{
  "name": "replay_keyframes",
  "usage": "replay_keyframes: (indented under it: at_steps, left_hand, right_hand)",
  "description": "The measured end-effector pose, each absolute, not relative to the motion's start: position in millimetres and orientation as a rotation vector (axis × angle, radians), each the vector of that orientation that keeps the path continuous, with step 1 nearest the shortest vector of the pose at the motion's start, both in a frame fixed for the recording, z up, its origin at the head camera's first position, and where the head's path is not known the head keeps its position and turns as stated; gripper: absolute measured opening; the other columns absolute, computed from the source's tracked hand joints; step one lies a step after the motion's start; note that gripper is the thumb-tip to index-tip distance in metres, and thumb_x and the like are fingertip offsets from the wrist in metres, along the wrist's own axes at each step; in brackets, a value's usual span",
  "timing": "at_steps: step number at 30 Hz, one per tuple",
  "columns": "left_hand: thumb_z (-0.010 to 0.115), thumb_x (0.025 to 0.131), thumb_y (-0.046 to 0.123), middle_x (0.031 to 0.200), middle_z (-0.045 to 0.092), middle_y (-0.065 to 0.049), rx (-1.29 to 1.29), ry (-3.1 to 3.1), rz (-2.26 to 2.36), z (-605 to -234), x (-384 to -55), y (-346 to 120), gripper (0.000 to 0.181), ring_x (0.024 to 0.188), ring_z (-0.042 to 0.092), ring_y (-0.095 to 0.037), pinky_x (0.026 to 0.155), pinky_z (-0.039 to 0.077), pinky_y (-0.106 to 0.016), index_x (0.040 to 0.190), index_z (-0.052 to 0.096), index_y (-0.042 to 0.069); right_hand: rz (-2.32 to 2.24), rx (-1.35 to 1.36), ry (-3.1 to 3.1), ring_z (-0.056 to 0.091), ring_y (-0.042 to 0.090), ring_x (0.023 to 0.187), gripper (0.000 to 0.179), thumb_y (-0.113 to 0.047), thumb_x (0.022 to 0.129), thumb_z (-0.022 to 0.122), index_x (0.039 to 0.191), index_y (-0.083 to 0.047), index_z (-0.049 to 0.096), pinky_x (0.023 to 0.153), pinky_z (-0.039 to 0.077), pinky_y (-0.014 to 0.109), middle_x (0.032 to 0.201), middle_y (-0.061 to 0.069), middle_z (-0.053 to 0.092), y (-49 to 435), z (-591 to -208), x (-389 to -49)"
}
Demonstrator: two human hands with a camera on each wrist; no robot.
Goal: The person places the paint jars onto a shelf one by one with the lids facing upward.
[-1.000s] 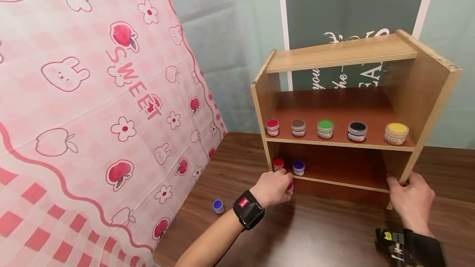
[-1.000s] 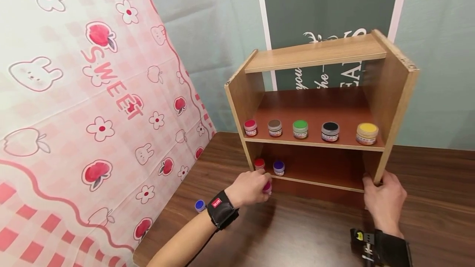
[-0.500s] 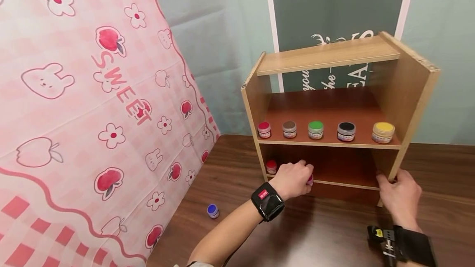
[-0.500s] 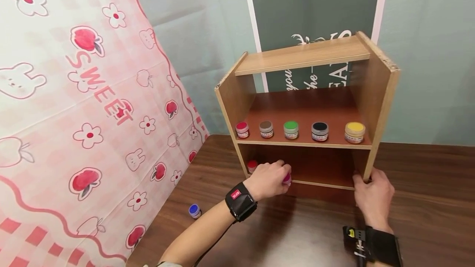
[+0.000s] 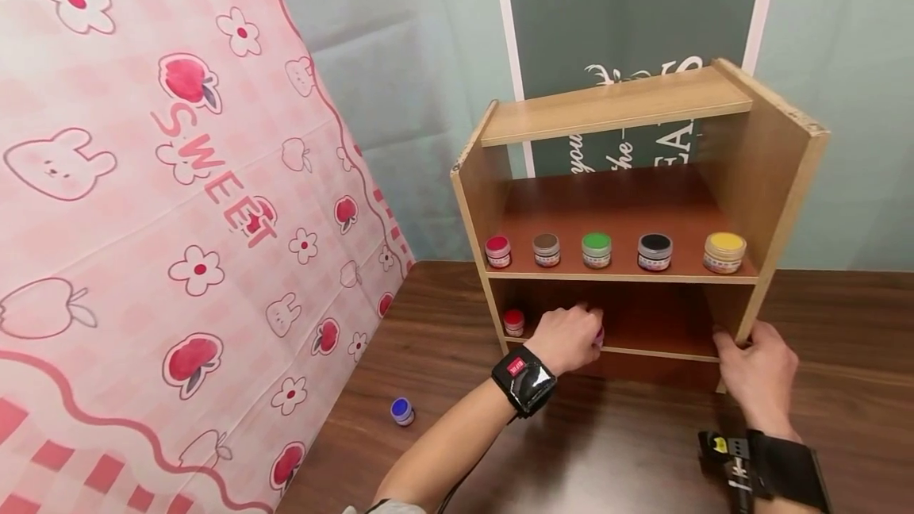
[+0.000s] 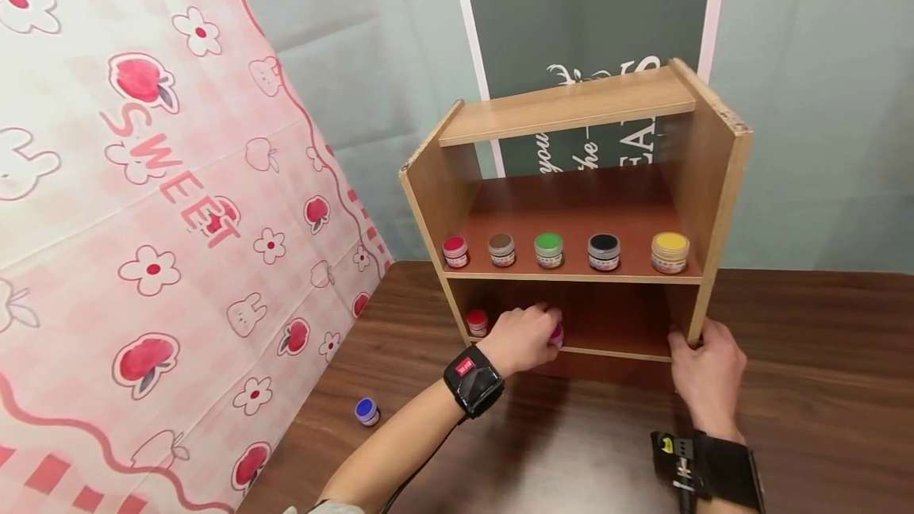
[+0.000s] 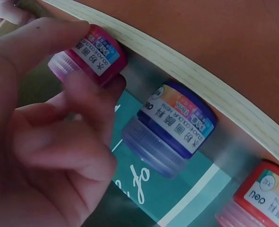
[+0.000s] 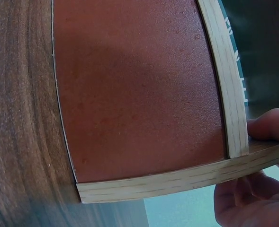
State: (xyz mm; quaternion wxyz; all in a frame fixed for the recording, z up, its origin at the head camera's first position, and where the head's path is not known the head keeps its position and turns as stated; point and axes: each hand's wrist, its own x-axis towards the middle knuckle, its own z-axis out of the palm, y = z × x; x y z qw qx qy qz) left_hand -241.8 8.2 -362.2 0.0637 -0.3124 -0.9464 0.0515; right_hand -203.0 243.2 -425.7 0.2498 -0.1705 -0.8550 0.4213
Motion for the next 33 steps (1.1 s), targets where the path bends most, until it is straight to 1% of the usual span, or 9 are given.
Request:
replay_keyframes:
  at_steps: [7, 12, 21, 27, 33]
  left_hand:
    - [0.071, 0.085, 0.034, 0.084, 0.056, 0.01, -0.92, -2.866, 0.143, -363.2, -245.8, 11.1, 0.016, 0.065, 0.053, -0.003, 0.049, 0.039, -0.02, 0.09, 0.061, 0.023]
    - [0.069, 0.086, 0.034, 0.084, 0.056, 0.011, -0.892, -2.866, 0.147, -364.6, -247.9, 13.1, 0.014, 0.067, 0.056, -0.004, 0.049, 0.04, -0.021, 0.089, 0.061, 0.024]
    - [0.07, 0.085, 0.037, 0.086, 0.057, 0.011, -0.85, -2.905, 0.151, -364.1, -250.8, 15.5, 0.018, 0.072, 0.059, -0.005, 0.051, 0.042, -0.021, 0.091, 0.059, 0.023]
    - [0.071, 0.085, 0.038, 0.088, 0.057, 0.01, -0.846, -2.924, 0.155, -363.2, -251.1, 16.0, 0.021, 0.074, 0.059, -0.005, 0.053, 0.042, -0.021, 0.093, 0.058, 0.023]
    - [0.071, 0.085, 0.039, 0.089, 0.057, 0.009, -0.846, -2.927, 0.165, -362.1, -249.5, 16.7, 0.022, 0.075, 0.059, -0.006, 0.053, 0.042, -0.022, 0.094, 0.058, 0.023]
  right_hand:
    - [1.142, -0.462, -2.32, 0.053, 0.04, 0.087, 0.027, -0.016, 0.089, 0.06, 0.097, 0.011, 0.061, 0.066, 0.03, 0.034, 0.095, 0.028, 0.058, 241.6, -424.5, -203.2]
    - [1.138, -0.46, -2.322, 0.053, 0.041, 0.088, 0.028, -0.015, 0.09, 0.059, 0.098, 0.011, 0.061, 0.067, 0.03, 0.035, 0.096, 0.028, 0.058, 241.6, -424.7, -203.4]
    - [1.118, -0.449, -2.309, 0.054, 0.041, 0.085, 0.026, -0.015, 0.089, 0.06, 0.094, 0.011, 0.061, 0.065, 0.03, 0.034, 0.093, 0.027, 0.059, 240.4, -423.9, -203.1]
    - [1.125, -0.455, -2.309, 0.054, 0.038, 0.083, 0.027, -0.016, 0.089, 0.06, 0.095, 0.01, 0.061, 0.063, 0.029, 0.03, 0.093, 0.026, 0.059, 240.7, -423.9, -203.1]
    - [1.131, -0.464, -2.32, 0.054, 0.037, 0.084, 0.027, -0.016, 0.089, 0.059, 0.096, 0.01, 0.062, 0.064, 0.029, 0.031, 0.094, 0.026, 0.059, 241.7, -424.6, -203.1]
